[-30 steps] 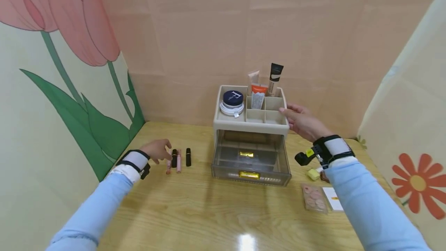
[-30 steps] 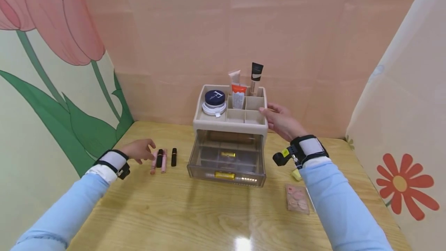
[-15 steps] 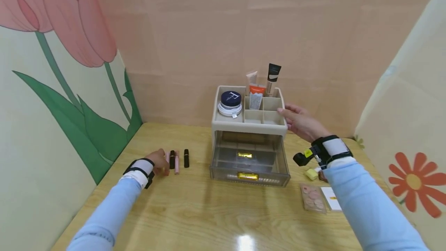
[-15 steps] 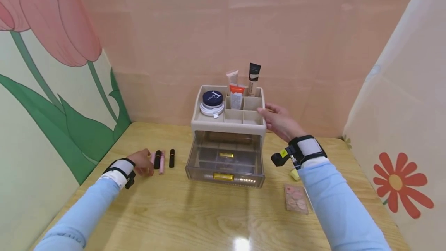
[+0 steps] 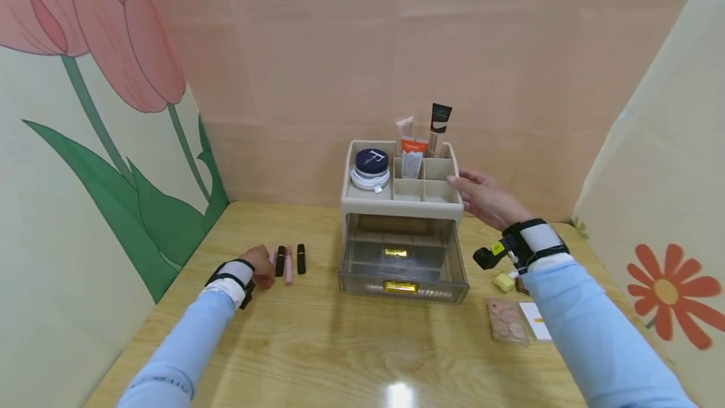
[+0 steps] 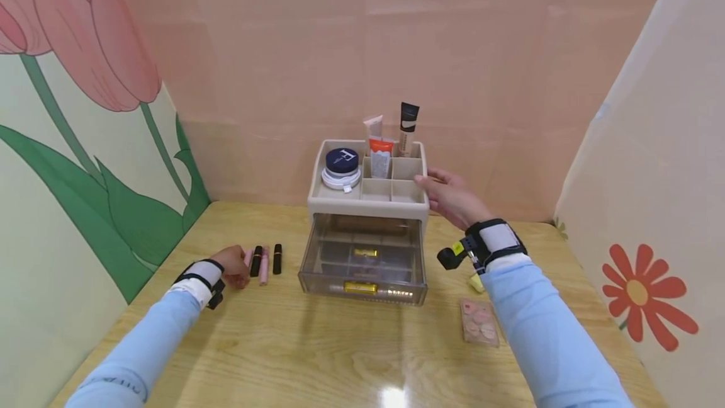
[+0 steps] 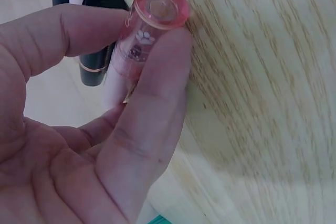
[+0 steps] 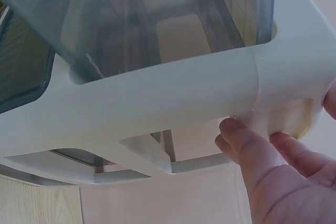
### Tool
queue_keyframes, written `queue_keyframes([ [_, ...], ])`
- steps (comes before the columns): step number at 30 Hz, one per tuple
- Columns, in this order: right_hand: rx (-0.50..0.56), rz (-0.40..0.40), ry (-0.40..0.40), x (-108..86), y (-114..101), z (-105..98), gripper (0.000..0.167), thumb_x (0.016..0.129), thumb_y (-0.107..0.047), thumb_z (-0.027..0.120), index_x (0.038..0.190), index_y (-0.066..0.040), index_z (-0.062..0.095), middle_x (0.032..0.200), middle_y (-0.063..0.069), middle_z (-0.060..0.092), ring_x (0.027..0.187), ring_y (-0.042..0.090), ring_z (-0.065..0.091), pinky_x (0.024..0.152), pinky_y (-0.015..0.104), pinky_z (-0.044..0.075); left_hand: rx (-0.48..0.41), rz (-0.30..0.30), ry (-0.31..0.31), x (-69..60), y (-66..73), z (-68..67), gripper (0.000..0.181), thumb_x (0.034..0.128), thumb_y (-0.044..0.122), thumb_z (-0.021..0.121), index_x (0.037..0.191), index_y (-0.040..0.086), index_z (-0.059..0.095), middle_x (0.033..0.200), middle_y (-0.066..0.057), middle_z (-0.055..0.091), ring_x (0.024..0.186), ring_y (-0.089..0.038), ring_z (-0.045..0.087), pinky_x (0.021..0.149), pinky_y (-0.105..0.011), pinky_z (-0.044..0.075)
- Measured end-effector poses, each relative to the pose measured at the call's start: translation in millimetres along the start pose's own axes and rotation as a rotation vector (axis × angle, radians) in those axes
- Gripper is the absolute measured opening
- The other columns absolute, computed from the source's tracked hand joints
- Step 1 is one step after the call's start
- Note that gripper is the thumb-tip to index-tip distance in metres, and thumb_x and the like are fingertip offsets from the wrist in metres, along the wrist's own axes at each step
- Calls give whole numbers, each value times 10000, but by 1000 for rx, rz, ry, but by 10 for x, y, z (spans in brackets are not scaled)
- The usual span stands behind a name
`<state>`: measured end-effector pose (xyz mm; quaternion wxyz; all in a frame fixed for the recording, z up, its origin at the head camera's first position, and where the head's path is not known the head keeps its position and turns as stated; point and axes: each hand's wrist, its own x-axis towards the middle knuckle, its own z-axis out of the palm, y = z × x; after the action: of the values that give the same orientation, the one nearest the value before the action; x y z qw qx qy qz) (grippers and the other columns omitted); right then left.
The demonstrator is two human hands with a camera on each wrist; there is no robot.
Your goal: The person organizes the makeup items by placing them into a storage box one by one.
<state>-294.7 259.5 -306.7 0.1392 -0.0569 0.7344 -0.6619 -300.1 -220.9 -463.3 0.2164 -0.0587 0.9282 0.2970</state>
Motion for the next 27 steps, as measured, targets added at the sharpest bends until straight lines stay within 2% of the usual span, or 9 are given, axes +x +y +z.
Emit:
queue_keyframes([
  [6,12,-10,-5,-3,-38,23,740,1003,-363,512,1554,-55,126,1506,213,279,1149,207,535,920,313,508,-40,10,-15,-31,-16,-62,156,678,-93,582,816,-50,522,637,-158,632,506,-188,617,486,-262,529],
  [8,12,-13,-7,1,-39,22,737,1007,-357,507,1553,-50,119,1509,215,275,1158,214,527,918,312,509,-54,13,-7,-46,-32,-98,249,682,-95,580,921,-93,509,692,-171,626,516,-197,616,483,-271,527],
  [12,10,-3,-4,7,-31,16,709,1018,-336,488,1554,-52,119,1519,207,269,1200,247,491,917,311,509,-97,14,52,-108,-51,-192,562,693,-106,590,1226,-147,414,886,-214,577,543,-211,598,486,-289,520],
  [14,4,1,-4,5,-29,15,702,1023,-332,478,1554,-53,114,1526,205,261,1226,270,467,924,317,505,-116,42,78,-160,-54,-260,647,722,-103,594,1318,-143,345,942,-224,548,555,-213,597,497,-297,531],
  [17,-2,3,-4,3,-25,12,700,1024,-332,476,1554,-54,113,1528,206,260,1256,299,442,938,332,496,-115,104,96,-296,6,-412,648,782,-98,589,1362,-133,303,967,-235,543,586,-225,606,540,-327,563],
  [20,-6,1,-6,5,-15,7,713,1020,-343,484,1554,-54,111,1529,207,258,1260,303,439,943,335,492,-71,171,112,-459,118,-584,625,821,-85,596,1372,-103,301,946,-219,555,623,-230,614,558,-325,564],
  [23,-1,-5,-8,5,-5,-5,738,1007,-362,505,1554,-54,118,1521,204,267,1224,267,472,934,321,498,-5,256,125,-668,299,-753,641,826,-85,600,1398,-80,311,932,-215,573,646,-245,612,541,-316,541],
  [27,10,-17,-15,22,6,-18,769,992,-382,524,1551,-43,118,1503,212,277,1131,185,544,920,304,506,131,382,154,-1004,618,-938,658,823,-70,636,1421,-26,366,976,-201,598,697,-244,603,550,-309,512],
])
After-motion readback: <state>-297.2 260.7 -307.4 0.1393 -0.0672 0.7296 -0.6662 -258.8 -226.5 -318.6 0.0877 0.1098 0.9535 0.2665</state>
